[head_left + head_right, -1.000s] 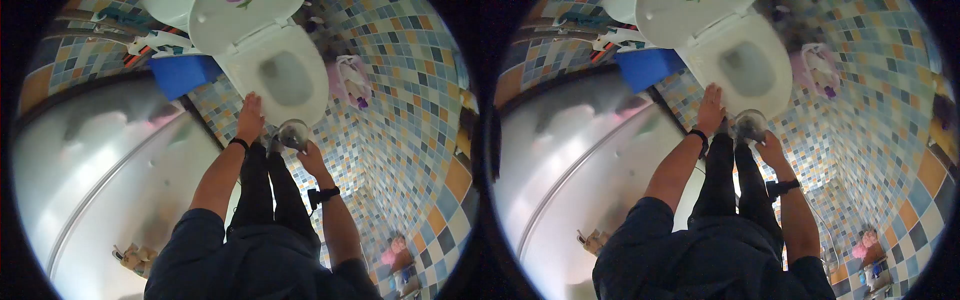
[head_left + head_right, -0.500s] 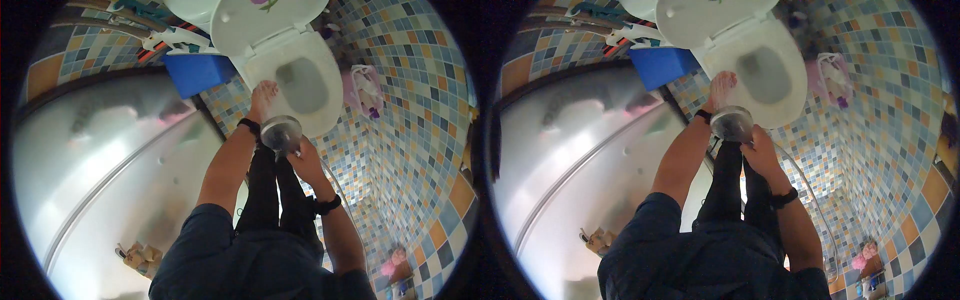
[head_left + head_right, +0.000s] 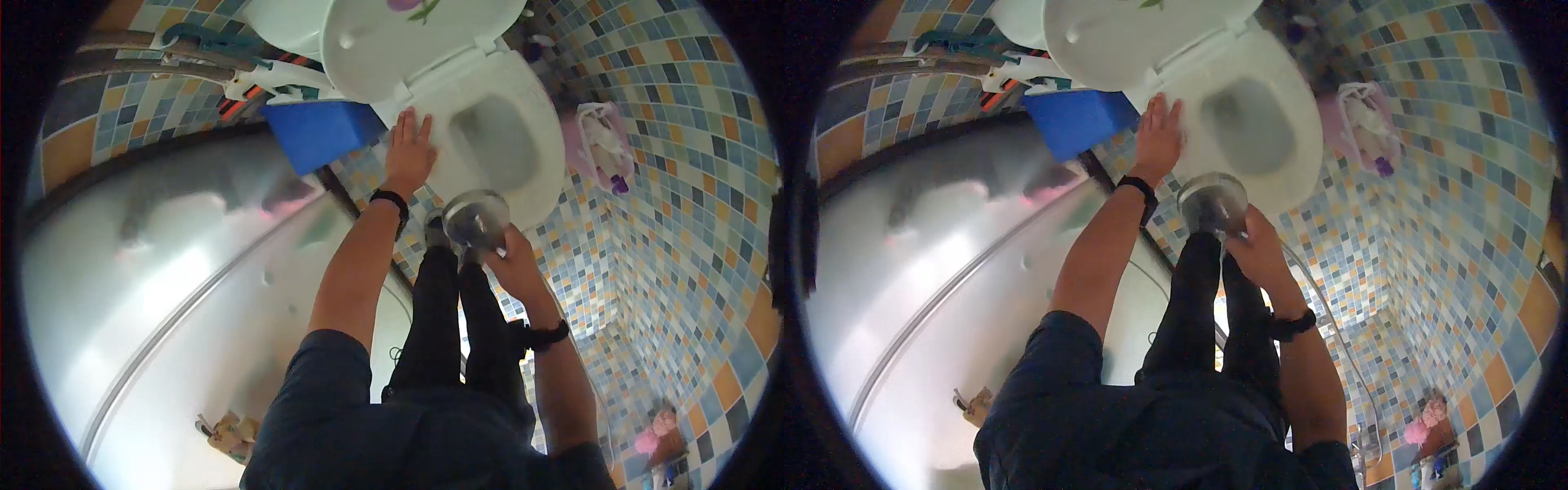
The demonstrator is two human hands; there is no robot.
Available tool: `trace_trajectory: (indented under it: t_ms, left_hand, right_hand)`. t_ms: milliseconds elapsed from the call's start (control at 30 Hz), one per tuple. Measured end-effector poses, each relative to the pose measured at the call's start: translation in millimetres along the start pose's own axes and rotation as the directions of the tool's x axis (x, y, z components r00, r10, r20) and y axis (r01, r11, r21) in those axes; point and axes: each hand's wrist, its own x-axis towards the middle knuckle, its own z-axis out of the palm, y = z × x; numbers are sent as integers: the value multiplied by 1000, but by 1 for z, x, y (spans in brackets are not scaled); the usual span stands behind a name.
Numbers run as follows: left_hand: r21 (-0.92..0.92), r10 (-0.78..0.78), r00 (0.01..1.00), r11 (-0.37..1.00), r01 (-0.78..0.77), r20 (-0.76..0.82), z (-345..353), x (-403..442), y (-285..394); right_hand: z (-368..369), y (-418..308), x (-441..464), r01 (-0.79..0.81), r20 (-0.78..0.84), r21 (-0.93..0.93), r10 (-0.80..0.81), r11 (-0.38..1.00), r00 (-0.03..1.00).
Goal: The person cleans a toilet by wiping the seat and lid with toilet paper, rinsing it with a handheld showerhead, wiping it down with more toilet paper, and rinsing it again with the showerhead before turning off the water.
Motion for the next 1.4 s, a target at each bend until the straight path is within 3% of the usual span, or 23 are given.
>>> trace_trajectory:
  t_ms: [133, 233, 300, 367, 433, 500, 533, 567, 633, 667, 733, 800, 900, 933, 1000, 1033, 1100, 1167, 1233, 1367, 1400]
  left_hand:
    - [-53, 102, 989, 993, -108, -106, 15, 19, -2]
    - [-64, 162, 986, 984, -164, -35, 25, -9, 18]
    - [-28, 407, 879, 910, -413, 249, 30, -41, 39]
    - [-60, 497, 823, 863, -502, 275, 56, -70, 66]
    - [-101, 589, 758, 803, -587, 280, 71, -73, 98]
    - [-377, 681, 720, 637, -672, -132, 79, -64, 122]
    - [-379, 684, 716, 631, -677, -139, 89, -60, 146]
    - [-89, 705, 708, 709, -700, 48, 105, -58, 175]
    - [210, 658, 716, 685, -698, 232, 101, -47, 193]
    - [22, 717, 681, 686, -727, 150, 96, -35, 195]
    - [-169, 759, 649, 648, -743, 59, 84, -12, 197]
    - [-504, 842, 538, 446, -739, -44, 75, 17, 199]
    - [-389, 877, 479, 427, -816, -43, 56, 45, 205]
    - [-382, 880, 474, 425, -821, -39, 65, 52, 207]
    - [-116, 806, 585, 574, -810, -94, 82, 70, 217]
    - [-109, 805, 586, 576, -810, -98, 81, 86, 218]
    - [-36, 619, 780, 781, -624, -96, 76, 122, 220]
    - [61, 450, 887, 893, -446, -107, 70, 163, 207]
    - [41, 392, 912, 920, -390, -120, 73, 195, 177]
    - [114, 404, 905, 913, -391, -132, 45, 192, 124]
    - [53, 358, 916, 933, -355, -180, 46, 188, 111]
  right_hand:
    - [-9, 25, -6, 48, -30, -71, -51, 996, 998]
    - [-20, 42, -16, 39, -47, -128, -45, 991, 998]
    - [-26, 48, -22, 14, -69, -177, -26, 984, 997]
    - [-32, 52, -29, -72, -55, -60, 69, 996, 996]
    - [-37, 70, -37, -69, -86, -74, 62, 995, 994]
    - [-45, 80, -44, -51, -111, -91, 40, 995, 993]
    - [-51, 81, -49, -124, -138, -100, 110, 987, 984]
    - [-56, 82, -53, -197, -162, -107, 178, 975, 971]
    - [-65, 99, -63, -214, -212, -110, 187, 971, 959]
    - [-72, 109, -66, -226, -262, -111, 191, 968, 946]
    - [-83, 114, -68, -222, -283, -72, 194, 972, 939]
    - [-91, 102, -65, -234, -335, 20, 227, 972, 915]
    - [-103, 105, -55, -307, -389, -95, 249, 947, 887]
    - [-102, 102, -50, -226, -420, -49, 185, 973, 888]
    - [-100, 106, -42, -219, -430, -2, 197, 976, 881]
    - [-102, 107, -37, -215, -437, 38, 210, 976, 875]
    - [-105, 106, -34, -228, -440, -40, 188, 973, 878]
    - [-109, 99, -32, -251, -443, -116, 176, 961, 879]
    - [-109, 89, -31, -167, -444, -98, 107, 981, 890]
    - [-111, 64, -24, -182, -437, -17, 157, 983, 886]
    - [-112, 63, -23, -97, -420, -57, 64, 994, 905]
